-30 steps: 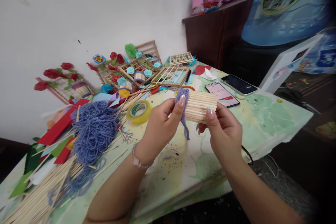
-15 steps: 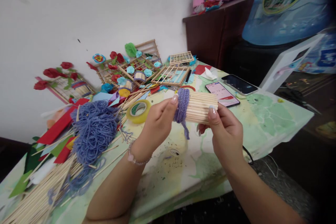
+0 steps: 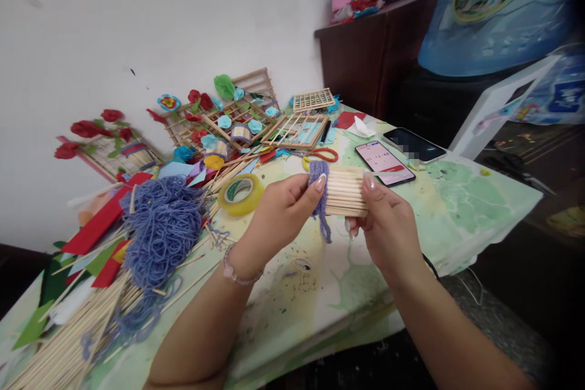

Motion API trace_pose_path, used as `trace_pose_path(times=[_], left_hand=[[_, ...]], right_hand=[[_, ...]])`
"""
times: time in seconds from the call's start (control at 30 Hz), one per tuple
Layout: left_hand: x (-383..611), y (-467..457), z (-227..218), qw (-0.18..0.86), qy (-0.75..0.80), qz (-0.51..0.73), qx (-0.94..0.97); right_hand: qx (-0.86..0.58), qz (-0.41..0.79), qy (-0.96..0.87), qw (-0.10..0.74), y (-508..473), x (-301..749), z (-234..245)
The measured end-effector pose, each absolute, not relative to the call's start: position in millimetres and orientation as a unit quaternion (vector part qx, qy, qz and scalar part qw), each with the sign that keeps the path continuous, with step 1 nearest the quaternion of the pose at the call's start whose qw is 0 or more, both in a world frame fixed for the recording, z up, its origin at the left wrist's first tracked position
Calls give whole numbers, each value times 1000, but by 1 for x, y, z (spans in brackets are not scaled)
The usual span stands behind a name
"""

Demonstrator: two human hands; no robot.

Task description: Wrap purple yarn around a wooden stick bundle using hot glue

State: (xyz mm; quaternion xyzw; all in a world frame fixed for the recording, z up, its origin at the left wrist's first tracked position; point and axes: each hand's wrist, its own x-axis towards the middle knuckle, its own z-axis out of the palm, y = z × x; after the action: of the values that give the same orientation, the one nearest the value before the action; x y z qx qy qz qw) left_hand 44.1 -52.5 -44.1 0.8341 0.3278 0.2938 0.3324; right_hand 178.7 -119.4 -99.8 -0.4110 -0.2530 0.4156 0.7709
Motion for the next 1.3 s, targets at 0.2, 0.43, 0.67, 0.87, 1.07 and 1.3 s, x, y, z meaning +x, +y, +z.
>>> trace_pose_path(times=[0.2,0.43,0.67,0.87,1.07,1.3], left_hand=[[42,-49,-49,393,299,335,802],[45,-52,-51,440,263,299,805],[47,-51,-55,410,257,321,815],[44,-51,-51,391,245,315,829],[49,-56,-52,387,235,354,819],[58,-64,-57,281,270,388,835]], right_hand=[[-395,434,-245,772,-119,181,-98],[-395,435,-241,772,-119,180,-95],[-403,426,-248,771,-120,180,-95],[-395,426,-250,775,-119,182,-95],[-393,413,-242,785,-118,182,-94],[-383,402,-236,798,-119,177,-89]])
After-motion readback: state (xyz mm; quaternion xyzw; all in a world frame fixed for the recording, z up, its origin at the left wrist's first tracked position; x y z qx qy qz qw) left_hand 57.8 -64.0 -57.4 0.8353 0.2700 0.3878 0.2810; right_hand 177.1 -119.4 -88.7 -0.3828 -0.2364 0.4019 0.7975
